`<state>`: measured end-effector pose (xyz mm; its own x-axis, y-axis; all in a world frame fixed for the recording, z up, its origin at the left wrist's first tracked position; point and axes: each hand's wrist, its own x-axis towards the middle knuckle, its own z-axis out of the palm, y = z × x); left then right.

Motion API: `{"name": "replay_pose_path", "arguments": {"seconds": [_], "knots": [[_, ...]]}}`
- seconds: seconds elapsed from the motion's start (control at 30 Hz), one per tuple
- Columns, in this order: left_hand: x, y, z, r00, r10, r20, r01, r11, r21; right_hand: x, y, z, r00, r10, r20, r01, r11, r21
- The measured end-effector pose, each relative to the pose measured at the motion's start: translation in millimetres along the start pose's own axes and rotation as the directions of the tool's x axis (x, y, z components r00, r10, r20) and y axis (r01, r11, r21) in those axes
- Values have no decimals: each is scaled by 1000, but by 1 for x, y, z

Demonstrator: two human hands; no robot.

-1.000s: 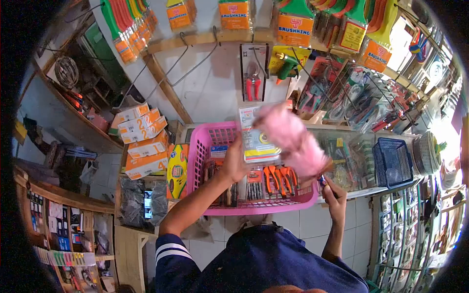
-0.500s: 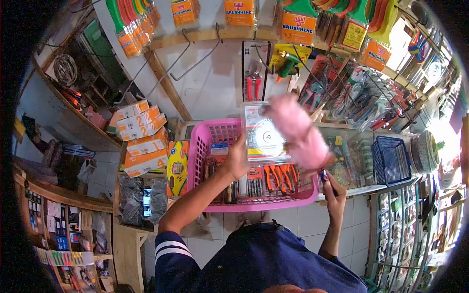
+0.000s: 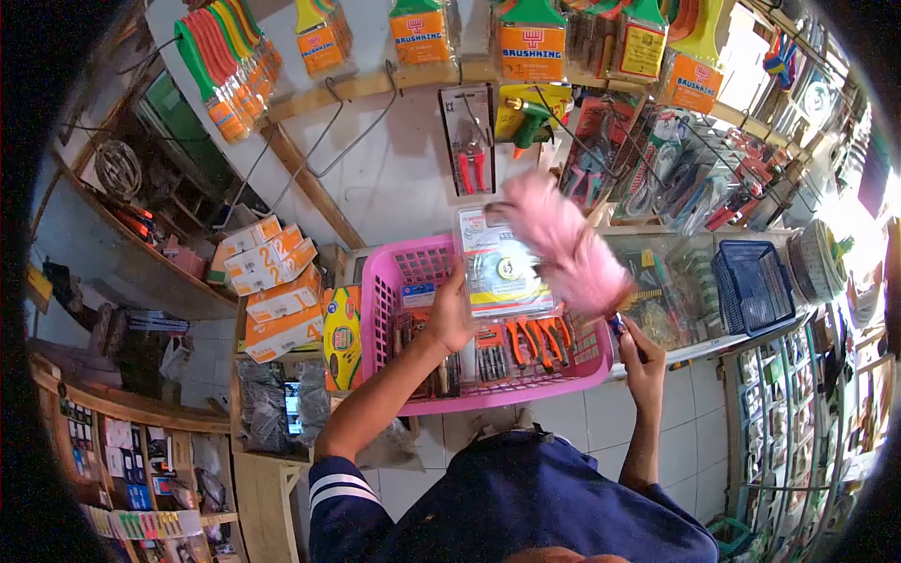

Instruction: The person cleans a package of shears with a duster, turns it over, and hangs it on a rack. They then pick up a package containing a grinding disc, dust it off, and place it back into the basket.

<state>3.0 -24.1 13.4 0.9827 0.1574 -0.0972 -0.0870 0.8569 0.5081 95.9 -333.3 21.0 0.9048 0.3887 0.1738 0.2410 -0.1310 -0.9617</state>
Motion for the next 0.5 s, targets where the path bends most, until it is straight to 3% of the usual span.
{"name": "replay_pose_path", "arguments": {"seconds": [0.1,0.2,0.33,0.43,0.5], "knots": [[-3,-3,-4,1000,5,25,-6,998,55,2,-4,-11,977,-22,214,48,992,-116],[-4,-4,1,1000,-14,10,14,999,31,1,-3,-1,1000,3,26,-1,999,-44],[-4,-10,-12,1000,7,7,-8,995,99,2,0,-8,978,-14,208,37,993,-109],[0,-10,-10,999,-29,20,27,997,76,1,-4,0,998,48,32,-47,998,-31],[1,-12,-7,1000,2,22,-4,994,110,-1,3,-4,996,22,83,-17,998,-66]]}}
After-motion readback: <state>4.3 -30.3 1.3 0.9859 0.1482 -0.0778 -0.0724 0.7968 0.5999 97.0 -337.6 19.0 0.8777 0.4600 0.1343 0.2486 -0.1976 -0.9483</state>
